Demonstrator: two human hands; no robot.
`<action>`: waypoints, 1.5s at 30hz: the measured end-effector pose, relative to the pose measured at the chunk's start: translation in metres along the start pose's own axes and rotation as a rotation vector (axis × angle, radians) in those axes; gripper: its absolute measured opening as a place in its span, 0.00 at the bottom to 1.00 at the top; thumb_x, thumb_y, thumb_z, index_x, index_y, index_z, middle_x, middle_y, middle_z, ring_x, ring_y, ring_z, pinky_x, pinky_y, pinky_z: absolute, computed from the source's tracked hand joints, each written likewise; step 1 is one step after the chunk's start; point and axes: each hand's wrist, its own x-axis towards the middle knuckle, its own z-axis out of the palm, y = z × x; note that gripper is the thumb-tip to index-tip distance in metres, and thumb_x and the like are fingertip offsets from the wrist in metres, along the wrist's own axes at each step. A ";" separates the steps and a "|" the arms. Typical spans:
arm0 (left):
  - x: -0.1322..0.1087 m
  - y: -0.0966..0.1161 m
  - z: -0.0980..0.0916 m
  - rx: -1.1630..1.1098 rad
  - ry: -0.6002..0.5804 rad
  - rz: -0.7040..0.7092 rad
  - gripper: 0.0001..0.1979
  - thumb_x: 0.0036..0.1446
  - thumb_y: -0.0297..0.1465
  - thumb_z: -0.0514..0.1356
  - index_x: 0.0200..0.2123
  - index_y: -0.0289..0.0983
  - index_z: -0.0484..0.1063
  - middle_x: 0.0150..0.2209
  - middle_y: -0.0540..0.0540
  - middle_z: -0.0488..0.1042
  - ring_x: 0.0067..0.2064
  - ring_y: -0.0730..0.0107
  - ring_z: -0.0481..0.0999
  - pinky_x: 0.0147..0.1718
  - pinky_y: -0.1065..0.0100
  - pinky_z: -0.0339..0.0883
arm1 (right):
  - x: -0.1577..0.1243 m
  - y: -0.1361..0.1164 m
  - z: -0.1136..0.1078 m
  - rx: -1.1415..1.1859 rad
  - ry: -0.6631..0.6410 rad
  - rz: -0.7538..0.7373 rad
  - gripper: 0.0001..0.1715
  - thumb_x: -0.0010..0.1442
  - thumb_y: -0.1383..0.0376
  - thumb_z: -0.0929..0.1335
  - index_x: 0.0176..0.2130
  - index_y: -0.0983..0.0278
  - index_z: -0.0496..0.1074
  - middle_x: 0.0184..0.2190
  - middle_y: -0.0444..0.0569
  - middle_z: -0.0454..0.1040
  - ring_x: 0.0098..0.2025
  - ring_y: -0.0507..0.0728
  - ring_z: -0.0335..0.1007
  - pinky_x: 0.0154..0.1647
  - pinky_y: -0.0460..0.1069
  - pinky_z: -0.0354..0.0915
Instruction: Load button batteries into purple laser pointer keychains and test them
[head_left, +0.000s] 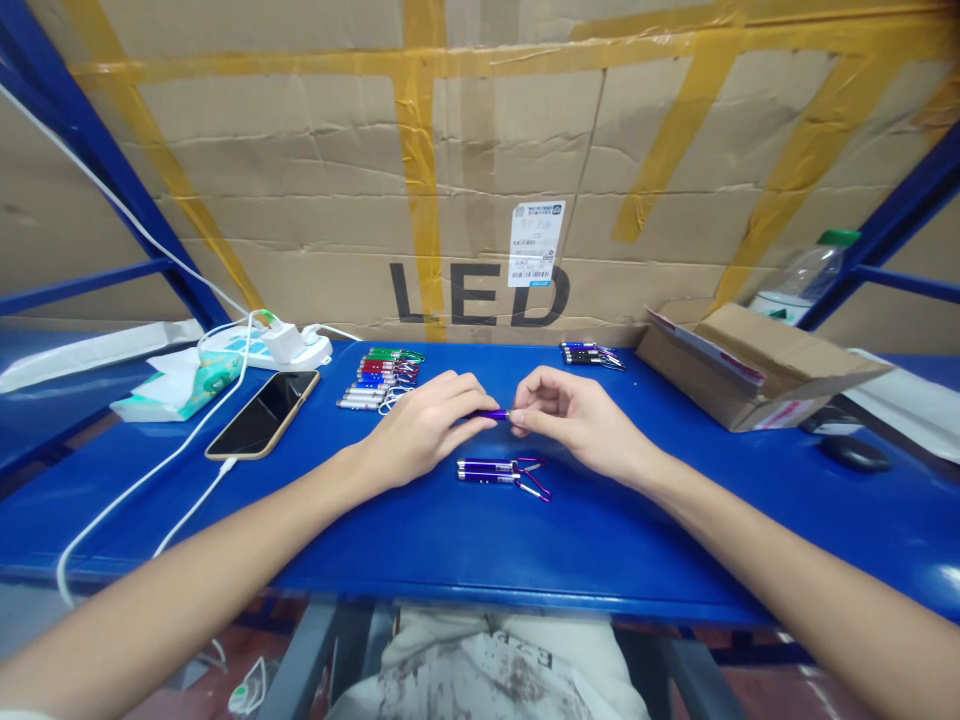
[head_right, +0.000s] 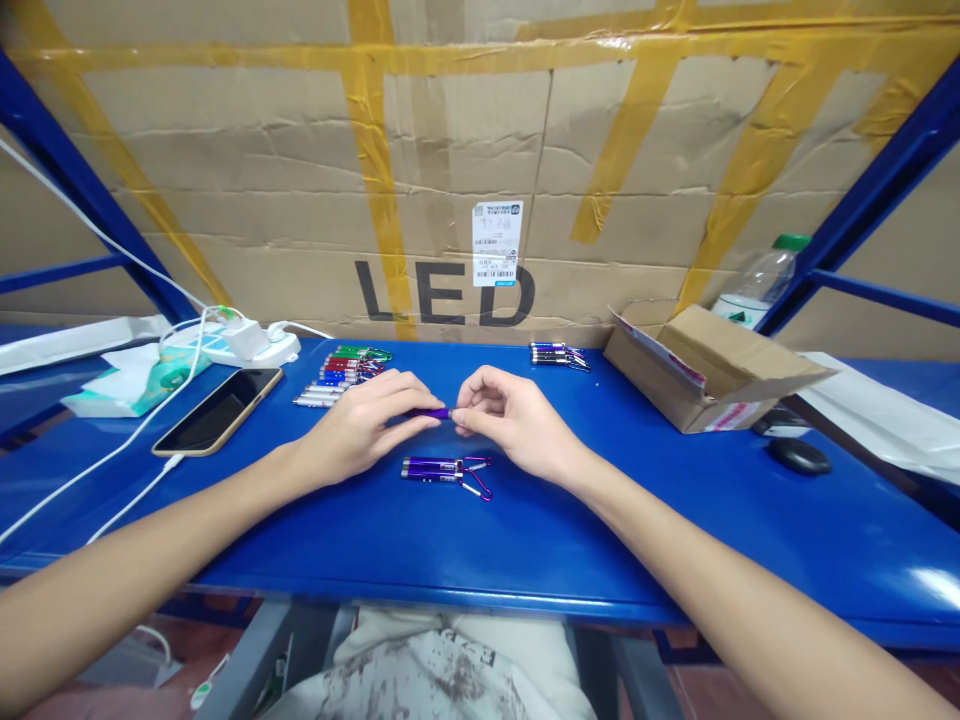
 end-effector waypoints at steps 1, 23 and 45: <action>0.000 0.000 -0.001 0.039 0.004 0.028 0.11 0.77 0.33 0.56 0.52 0.35 0.77 0.45 0.39 0.81 0.46 0.60 0.78 0.47 0.59 0.72 | 0.000 -0.001 0.000 0.046 -0.004 0.040 0.23 0.54 0.53 0.82 0.37 0.61 0.72 0.30 0.43 0.78 0.35 0.57 0.80 0.42 0.52 0.74; -0.003 0.000 0.007 -0.063 0.092 -0.037 0.10 0.75 0.34 0.60 0.50 0.35 0.77 0.44 0.40 0.80 0.45 0.61 0.78 0.47 0.60 0.73 | 0.001 0.007 0.005 -0.047 0.018 0.023 0.26 0.62 0.43 0.76 0.37 0.62 0.73 0.29 0.45 0.79 0.30 0.54 0.76 0.35 0.50 0.72; 0.001 0.004 0.008 -0.095 0.072 -0.153 0.11 0.75 0.36 0.59 0.49 0.37 0.79 0.40 0.43 0.77 0.43 0.62 0.78 0.45 0.62 0.73 | 0.002 0.006 0.006 -0.100 0.038 -0.011 0.25 0.66 0.43 0.73 0.37 0.61 0.71 0.31 0.44 0.76 0.31 0.54 0.74 0.37 0.50 0.69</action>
